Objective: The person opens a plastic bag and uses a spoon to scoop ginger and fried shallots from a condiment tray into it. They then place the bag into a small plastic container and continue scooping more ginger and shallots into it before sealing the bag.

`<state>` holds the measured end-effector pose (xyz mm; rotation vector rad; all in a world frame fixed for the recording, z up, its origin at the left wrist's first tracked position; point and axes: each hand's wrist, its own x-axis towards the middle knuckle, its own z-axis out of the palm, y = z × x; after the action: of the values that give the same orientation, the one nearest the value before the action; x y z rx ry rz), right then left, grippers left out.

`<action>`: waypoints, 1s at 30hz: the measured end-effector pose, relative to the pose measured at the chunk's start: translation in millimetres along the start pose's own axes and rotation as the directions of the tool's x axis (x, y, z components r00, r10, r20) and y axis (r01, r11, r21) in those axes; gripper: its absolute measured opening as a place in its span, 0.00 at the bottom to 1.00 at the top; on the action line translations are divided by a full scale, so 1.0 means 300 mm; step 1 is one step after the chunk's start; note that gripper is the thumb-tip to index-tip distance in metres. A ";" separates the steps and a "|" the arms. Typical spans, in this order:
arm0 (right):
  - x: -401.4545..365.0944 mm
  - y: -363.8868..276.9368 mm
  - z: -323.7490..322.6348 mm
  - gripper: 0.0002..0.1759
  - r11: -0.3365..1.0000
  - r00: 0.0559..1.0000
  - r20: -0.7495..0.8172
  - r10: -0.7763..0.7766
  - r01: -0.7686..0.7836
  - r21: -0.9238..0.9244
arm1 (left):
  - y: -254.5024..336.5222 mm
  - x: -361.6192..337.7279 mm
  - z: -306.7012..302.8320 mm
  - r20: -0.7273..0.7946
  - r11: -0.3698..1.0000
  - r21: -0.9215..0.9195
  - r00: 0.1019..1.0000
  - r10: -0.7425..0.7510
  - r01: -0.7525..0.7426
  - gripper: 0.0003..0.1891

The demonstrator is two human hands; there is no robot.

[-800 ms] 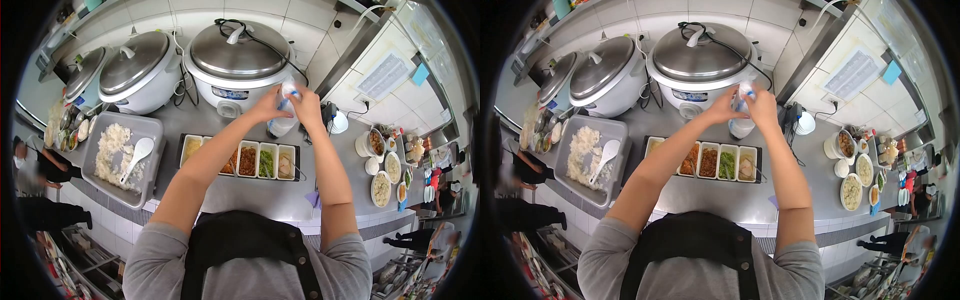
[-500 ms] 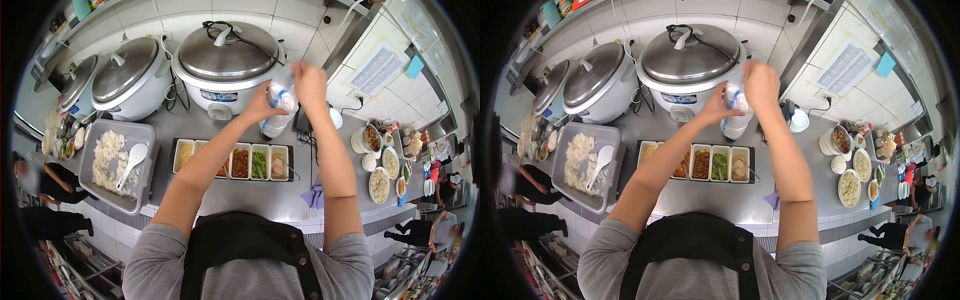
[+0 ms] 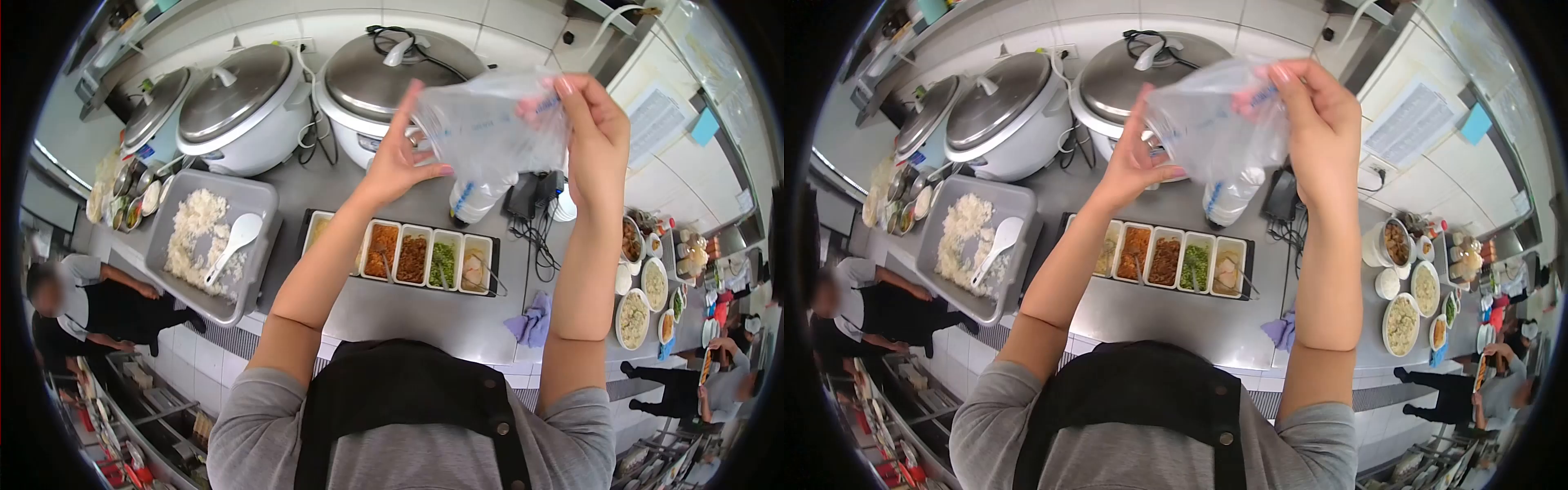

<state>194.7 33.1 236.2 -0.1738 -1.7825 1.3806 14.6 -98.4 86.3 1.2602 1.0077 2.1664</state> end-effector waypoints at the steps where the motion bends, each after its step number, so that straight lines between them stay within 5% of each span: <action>1: -0.011 0.038 -0.016 0.12 0.992 0.997 -0.004 0.071 -0.070 0.103 | 0.002 -0.033 -0.041 -0.012 1.000 0.016 1.000 0.004 -0.004 0.56; 3: -0.044 0.126 -0.033 0.12 0.983 0.989 0.003 0.149 -0.149 0.104 | -0.008 -0.105 -0.143 0.032 0.907 0.099 0.910 -0.414 0.410 0.23; 4: -0.079 0.150 -0.023 0.12 0.976 0.995 -0.092 0.045 -0.063 -0.209 | 0.041 -0.132 -0.117 0.017 0.908 0.106 0.912 -0.410 0.406 0.23; 6: -0.170 0.199 -0.009 0.18 0.686 0.943 -0.081 -0.321 0.173 -0.706 | 0.125 -0.225 -0.050 -0.254 0.920 -0.017 0.888 -0.383 0.392 0.04; 8: -0.334 0.196 0.052 0.19 0.645 0.916 -0.101 -0.388 0.192 -0.740 | 0.098 -0.326 -0.101 -0.385 0.906 0.050 0.846 -0.370 0.419 0.04; 10: -0.523 0.238 0.140 0.21 0.740 0.901 0.124 -0.416 0.415 -0.529 | 0.066 -0.426 -0.108 -0.560 0.885 0.088 0.757 -0.335 0.456 0.07; 12: -0.632 0.260 0.239 0.20 0.860 0.979 0.204 -0.025 0.125 -0.494 | 0.055 -0.522 -0.052 -0.576 0.876 0.092 0.743 -0.341 0.473 0.08; 15: -0.727 0.502 0.240 0.18 0.850 0.986 0.153 0.060 0.030 -0.526 | 0.038 -0.591 0.014 -0.604 0.837 0.150 0.719 -0.345 0.527 0.09; 16: -0.732 0.539 0.215 0.16 0.873 0.985 0.149 0.086 -0.002 -0.487 | 0.035 -0.590 0.029 -0.622 0.798 0.295 0.740 -0.256 0.525 0.13; 18: -0.719 0.532 0.162 0.15 0.934 0.979 0.159 0.129 -0.066 -0.352 | -0.018 -0.627 -0.037 -0.589 0.603 0.588 0.796 -0.137 0.539 0.23; 20: -0.715 0.541 0.114 0.15 0.961 0.942 0.280 0.187 -0.116 -0.252 | -0.015 -0.629 -0.035 -0.507 0.648 0.540 0.822 -0.259 0.537 0.21; 23: -0.755 0.527 0.091 0.10 0.932 0.931 0.225 0.286 -0.215 -0.292 | -0.036 -0.615 0.039 -0.280 0.681 0.669 0.950 -0.140 0.298 0.16; 27: -0.806 0.593 0.049 0.11 0.916 0.933 0.094 0.346 -0.315 -0.250 | -0.023 -0.557 0.102 0.001 0.662 0.730 0.969 -0.245 0.167 0.15; 30: -0.844 0.569 -0.015 0.11 0.848 0.843 0.152 0.516 -0.527 0.045 | -0.032 -0.546 0.112 -0.165 0.591 0.652 0.850 -0.501 0.475 0.17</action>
<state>293.3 -43.0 -42.9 -0.5700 -1.8601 1.8888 124.2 -190.1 -0.9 1.0859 1.9776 1.3572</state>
